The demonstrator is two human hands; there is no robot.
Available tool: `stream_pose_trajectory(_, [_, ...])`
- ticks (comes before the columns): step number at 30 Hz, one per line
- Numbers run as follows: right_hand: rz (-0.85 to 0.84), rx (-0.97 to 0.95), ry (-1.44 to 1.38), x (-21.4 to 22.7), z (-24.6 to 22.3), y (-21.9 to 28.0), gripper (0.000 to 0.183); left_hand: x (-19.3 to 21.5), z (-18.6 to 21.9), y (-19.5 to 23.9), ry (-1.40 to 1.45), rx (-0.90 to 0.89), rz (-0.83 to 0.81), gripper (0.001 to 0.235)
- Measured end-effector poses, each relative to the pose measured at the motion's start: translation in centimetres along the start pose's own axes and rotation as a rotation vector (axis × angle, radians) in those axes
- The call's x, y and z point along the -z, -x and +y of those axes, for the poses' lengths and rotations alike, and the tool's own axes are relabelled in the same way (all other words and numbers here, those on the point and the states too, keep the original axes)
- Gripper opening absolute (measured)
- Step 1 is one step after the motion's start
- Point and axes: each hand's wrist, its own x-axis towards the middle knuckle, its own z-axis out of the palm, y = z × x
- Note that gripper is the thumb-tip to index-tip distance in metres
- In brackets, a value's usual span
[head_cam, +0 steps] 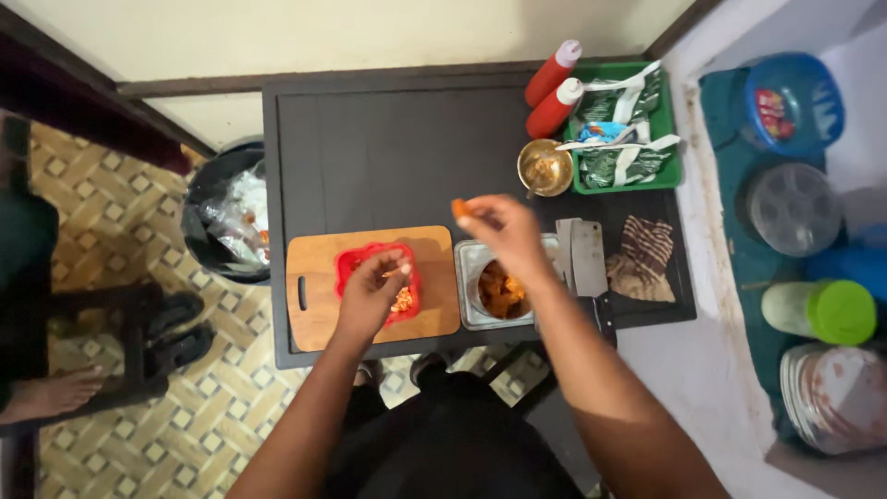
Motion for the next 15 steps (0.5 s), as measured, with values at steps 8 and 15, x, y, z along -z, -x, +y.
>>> stream_pose_trajectory(8, [-0.05, -0.104, -0.046, -9.5, -6.3, 5.4, 0.024, 1.8, 7.1, 1.7, 0.0, -0.023, -0.258, 0.034])
stream_pose_trajectory(15, [0.093, -0.15, 0.073, -12.9, -7.3, 6.9, 0.026, 5.6, 7.4, 2.0, 0.035, 0.054, -0.327, 0.027])
